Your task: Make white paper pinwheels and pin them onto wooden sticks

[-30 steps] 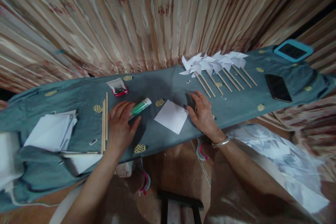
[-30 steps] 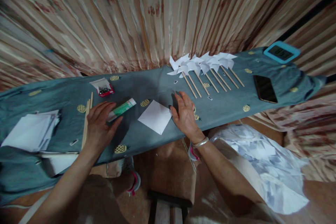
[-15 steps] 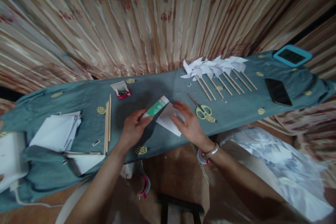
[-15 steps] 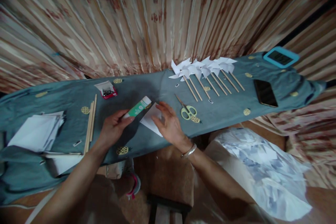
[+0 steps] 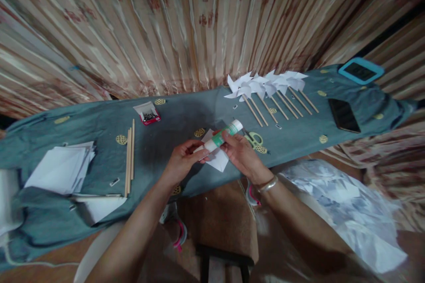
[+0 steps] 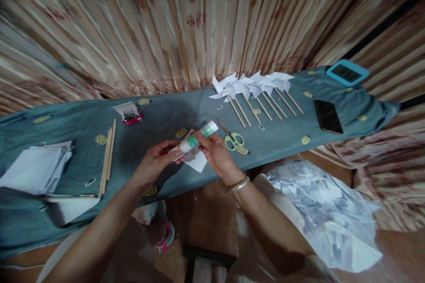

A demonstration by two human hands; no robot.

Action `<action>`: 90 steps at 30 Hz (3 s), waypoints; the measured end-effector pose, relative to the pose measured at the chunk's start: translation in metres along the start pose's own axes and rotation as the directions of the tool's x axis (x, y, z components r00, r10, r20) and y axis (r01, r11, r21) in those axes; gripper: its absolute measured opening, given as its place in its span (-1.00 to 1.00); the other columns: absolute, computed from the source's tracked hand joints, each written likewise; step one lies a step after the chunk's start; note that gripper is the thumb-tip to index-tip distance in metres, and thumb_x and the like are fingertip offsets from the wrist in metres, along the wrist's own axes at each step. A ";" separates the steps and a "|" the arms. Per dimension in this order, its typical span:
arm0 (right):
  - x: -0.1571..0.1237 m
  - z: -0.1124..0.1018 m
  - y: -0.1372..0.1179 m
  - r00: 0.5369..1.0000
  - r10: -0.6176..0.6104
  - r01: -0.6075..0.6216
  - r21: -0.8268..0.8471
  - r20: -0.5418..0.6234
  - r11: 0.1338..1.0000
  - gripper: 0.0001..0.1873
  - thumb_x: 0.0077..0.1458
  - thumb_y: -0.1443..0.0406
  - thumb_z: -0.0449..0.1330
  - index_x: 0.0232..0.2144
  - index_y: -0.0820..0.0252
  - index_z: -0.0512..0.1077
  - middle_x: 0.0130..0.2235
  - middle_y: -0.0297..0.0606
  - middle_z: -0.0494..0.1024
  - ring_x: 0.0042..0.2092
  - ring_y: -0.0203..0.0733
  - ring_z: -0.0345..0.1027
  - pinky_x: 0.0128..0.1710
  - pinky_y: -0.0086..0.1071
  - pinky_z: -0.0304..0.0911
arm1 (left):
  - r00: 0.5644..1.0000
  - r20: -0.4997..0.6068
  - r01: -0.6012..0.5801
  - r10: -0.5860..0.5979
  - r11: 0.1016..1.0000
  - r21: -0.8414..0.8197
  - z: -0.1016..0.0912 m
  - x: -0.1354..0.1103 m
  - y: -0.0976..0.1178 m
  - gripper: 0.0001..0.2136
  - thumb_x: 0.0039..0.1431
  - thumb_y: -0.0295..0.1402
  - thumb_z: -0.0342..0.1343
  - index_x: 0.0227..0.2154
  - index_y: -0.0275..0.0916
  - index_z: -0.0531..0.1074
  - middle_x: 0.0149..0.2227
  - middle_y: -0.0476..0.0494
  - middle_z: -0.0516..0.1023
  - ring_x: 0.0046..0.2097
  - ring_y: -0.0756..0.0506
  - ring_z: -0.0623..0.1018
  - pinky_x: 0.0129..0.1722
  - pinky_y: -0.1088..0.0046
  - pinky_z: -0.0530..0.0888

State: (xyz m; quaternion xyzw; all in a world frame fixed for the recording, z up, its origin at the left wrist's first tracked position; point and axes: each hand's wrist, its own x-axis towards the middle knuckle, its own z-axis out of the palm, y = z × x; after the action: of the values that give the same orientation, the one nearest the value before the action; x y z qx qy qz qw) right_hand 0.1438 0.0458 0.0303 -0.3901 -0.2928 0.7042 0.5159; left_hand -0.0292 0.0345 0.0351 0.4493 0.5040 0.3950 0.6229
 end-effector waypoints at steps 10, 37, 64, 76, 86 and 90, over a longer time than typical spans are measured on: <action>0.003 -0.018 -0.009 0.997 0.050 -0.041 0.141 -0.055 0.989 -0.64 -0.03 -0.04 0.34 -0.38 0.07 0.44 -0.38 -0.37 0.61 -0.30 -0.28 0.52 -0.36 -0.48 0.46 | 0.882 -0.118 -0.165 0.455 0.535 0.829 -0.065 0.015 -0.007 -0.72 0.12 -0.12 0.14 -0.26 -0.21 0.55 -0.34 -0.09 0.58 -0.32 -0.11 0.54 -0.24 0.37 0.45; -0.002 -0.024 -0.028 0.983 -0.099 0.037 -0.367 -0.153 0.930 -0.67 -0.26 0.13 0.43 -0.43 0.15 0.48 -0.49 -0.40 0.50 -0.56 -0.41 0.13 -0.59 -0.46 0.03 | 0.784 0.454 -0.549 0.423 0.130 0.826 0.019 -0.017 -0.052 -0.54 0.24 -0.14 0.11 0.14 -0.24 0.36 0.28 -0.52 0.24 0.33 -0.40 0.19 0.14 -0.05 0.28; -0.001 -0.013 -0.007 0.952 -0.301 0.122 -0.966 0.049 0.228 -0.73 0.00 0.10 0.26 -0.41 0.21 0.50 -0.46 -0.25 0.56 -0.42 -0.16 0.41 -0.37 -0.28 0.27 | 0.816 0.444 -0.531 0.369 0.176 0.829 0.019 -0.020 -0.054 -0.43 0.19 -0.06 0.14 0.18 -0.26 0.33 0.33 -0.52 0.13 0.35 -0.47 0.13 0.24 -0.12 0.18; 0.005 -0.026 0.000 0.946 -0.321 0.160 -0.938 0.055 0.309 -0.67 0.02 0.04 0.27 -0.40 0.20 0.44 -0.45 -0.26 0.51 -0.45 -0.21 0.32 -0.42 -0.29 0.22 | 0.823 0.451 -0.527 0.346 0.169 0.833 0.020 -0.020 -0.051 -0.37 0.14 -0.04 0.18 0.22 -0.23 0.29 0.35 -0.51 0.08 0.37 -0.49 0.07 0.26 -0.15 0.11; 0.001 -0.021 0.002 0.951 -0.287 0.206 -0.928 0.115 0.310 -0.71 0.05 0.08 0.23 -0.38 0.20 0.42 -0.43 -0.25 0.50 -0.39 -0.18 0.36 -0.38 -0.28 0.25 | 0.824 0.456 -0.528 0.337 0.165 0.833 0.019 -0.019 -0.052 -0.34 0.13 -0.03 0.19 0.23 -0.23 0.27 0.36 -0.50 0.07 0.37 -0.50 0.05 0.27 -0.15 0.09; 0.002 -0.021 0.002 0.958 -0.266 0.185 -0.937 0.105 0.296 -0.70 0.06 0.07 0.22 -0.35 0.21 0.44 -0.42 -0.25 0.51 -0.41 -0.19 0.35 -0.37 -0.28 0.23 | 0.825 0.456 -0.528 0.335 0.165 0.833 0.019 -0.019 -0.052 -0.34 0.11 -0.03 0.20 0.22 -0.23 0.28 0.36 -0.50 0.07 0.37 -0.49 0.06 0.26 -0.15 0.10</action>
State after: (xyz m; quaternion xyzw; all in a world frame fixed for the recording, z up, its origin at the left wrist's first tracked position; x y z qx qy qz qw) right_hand 0.1608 0.0470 0.0172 -0.5950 -0.6778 0.3114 0.2992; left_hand -0.0117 -0.0017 -0.0076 0.8784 0.4321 0.1471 0.1417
